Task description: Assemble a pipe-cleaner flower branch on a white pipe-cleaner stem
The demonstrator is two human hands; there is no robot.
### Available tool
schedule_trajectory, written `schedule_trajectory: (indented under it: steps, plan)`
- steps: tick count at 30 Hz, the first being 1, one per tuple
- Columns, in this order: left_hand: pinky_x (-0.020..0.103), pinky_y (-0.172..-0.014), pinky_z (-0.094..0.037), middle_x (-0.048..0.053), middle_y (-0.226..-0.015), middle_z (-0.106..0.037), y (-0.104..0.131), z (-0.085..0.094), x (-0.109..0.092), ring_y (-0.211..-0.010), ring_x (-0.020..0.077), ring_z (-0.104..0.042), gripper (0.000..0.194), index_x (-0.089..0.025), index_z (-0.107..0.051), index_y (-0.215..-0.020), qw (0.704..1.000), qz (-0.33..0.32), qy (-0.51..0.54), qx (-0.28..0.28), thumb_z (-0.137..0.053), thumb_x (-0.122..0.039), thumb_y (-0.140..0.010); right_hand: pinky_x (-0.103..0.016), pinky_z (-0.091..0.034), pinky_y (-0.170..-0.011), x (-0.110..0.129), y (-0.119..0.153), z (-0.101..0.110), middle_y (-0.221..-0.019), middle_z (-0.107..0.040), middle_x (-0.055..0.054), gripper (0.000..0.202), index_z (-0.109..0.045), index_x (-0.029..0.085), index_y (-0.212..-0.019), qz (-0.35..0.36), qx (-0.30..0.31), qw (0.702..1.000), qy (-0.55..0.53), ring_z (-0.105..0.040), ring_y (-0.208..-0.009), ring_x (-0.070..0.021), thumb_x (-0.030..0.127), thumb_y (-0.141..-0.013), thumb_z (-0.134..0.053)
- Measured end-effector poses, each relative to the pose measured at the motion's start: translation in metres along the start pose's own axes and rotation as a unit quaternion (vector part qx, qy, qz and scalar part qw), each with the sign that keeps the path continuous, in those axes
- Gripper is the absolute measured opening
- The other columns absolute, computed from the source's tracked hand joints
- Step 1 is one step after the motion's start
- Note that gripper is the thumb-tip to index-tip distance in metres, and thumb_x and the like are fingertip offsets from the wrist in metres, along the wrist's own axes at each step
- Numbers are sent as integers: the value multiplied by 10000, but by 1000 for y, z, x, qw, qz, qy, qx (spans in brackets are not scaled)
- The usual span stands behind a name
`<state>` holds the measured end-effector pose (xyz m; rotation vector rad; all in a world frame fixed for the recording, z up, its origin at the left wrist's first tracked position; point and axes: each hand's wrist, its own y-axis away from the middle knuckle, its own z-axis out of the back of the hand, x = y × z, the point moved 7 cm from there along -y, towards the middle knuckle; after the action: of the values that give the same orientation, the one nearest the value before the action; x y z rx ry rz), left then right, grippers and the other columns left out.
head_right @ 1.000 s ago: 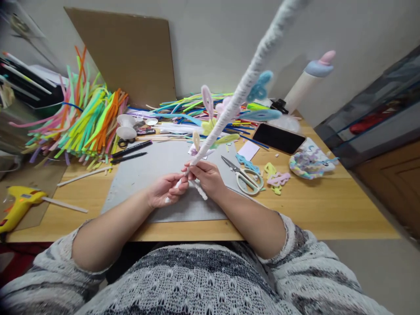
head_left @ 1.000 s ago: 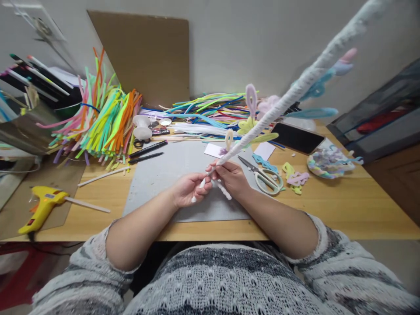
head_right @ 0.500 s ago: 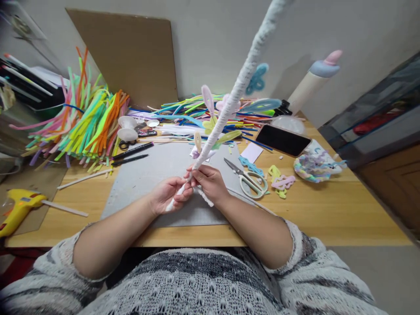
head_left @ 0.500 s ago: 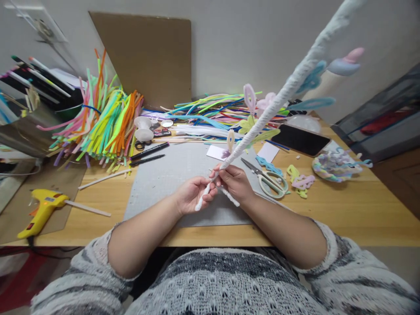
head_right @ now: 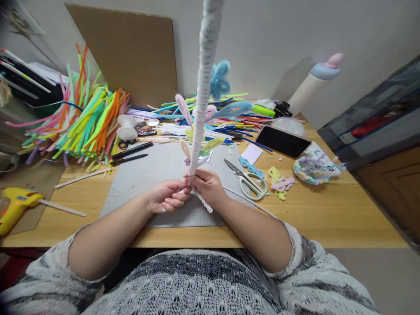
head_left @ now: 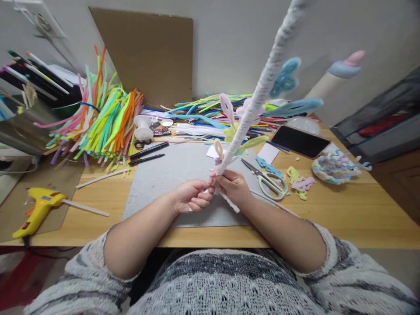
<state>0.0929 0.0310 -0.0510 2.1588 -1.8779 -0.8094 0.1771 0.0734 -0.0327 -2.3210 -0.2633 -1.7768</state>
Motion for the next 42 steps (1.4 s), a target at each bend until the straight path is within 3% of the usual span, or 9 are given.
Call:
schedule_trajectory:
  steps: [10,19,28,31,33,35,37,39,42]
  plan:
    - [76,-233,-95,-90,-446,-222,-8,0,-3,-265,6,-139,222,-150,-415,-645,998,-43,47,9,-355,-201,-852,-221,-330,-488,6,-2,0,-651,-562,7,258,-603,183,-765,15,-11,1000,-16,-394,-491,-66,437,-727,-615]
    - [80,-230,-93,-99,-408,-232,-9,10,-5,-239,6,-169,239,-144,-438,-644,992,-64,36,-102,-341,-198,-856,-242,-377,-544,0,-1,-2,-630,-540,16,224,-586,185,-768,13,-22,1000,-19,-458,-520,-81,408,-749,-593]
    - [87,-244,-74,-109,-410,-218,-8,13,-4,-246,3,-153,275,-148,-414,-633,985,-75,25,-152,-380,-271,-877,-225,-378,-535,3,1,0,-606,-529,20,219,-623,176,-741,38,-54,991,117,-440,-526,-77,388,-761,-573]
    - [97,-247,-81,-104,-409,-244,-6,13,-6,-250,5,-156,245,-148,-431,-641,979,-98,-10,-177,-386,-239,-864,-232,-387,-524,1,-1,0,-628,-560,11,233,-627,177,-764,28,-51,994,92,-451,-511,-77,402,-764,-568]
    - [114,-251,-144,-84,-422,-315,-4,14,-12,-260,22,-238,206,-142,-480,-675,968,-133,-83,-194,-394,-221,-846,-240,-387,-509,0,-2,1,-660,-583,0,247,-634,175,-792,23,-47,996,76,-453,-496,-77,412,-762,-571]
    - [146,-282,-256,-38,-481,-436,0,16,-21,-324,62,-391,186,-131,-535,-732,943,-174,-180,-218,-412,-233,-829,-244,-387,-506,1,-4,4,-665,-579,-6,251,-647,174,-818,27,-52,994,87,-455,-498,-81,409,-763,-575]
    - [170,-358,-347,9,-598,-534,10,21,-36,-445,92,-492,135,-126,-576,-808,891,-248,-266,-271,-494,-232,-785,-249,-398,-535,4,-7,10,-670,-564,-12,239,-663,176,-798,43,-67,988,131,-475,-551,-95,395,-769,-573]
    - [161,-446,-379,19,-719,-569,25,22,-54,-533,78,-488,167,-144,-608,-855,809,-348,-339,-331,-612,-175,-690,-256,-415,-592,7,-11,13,-721,-564,-27,235,-667,178,-708,66,-74,978,183,-502,-642,-113,378,-776,-566]
    - [155,-536,-381,8,-817,-577,38,11,-68,-572,66,-428,277,-181,-647,-868,696,-440,-444,-352,-681,-120,-600,-273,-433,-685,4,-18,9,-803,-584,-41,256,-643,180,-590,74,-43,972,219,-529,-766,-138,345,-772,-568]
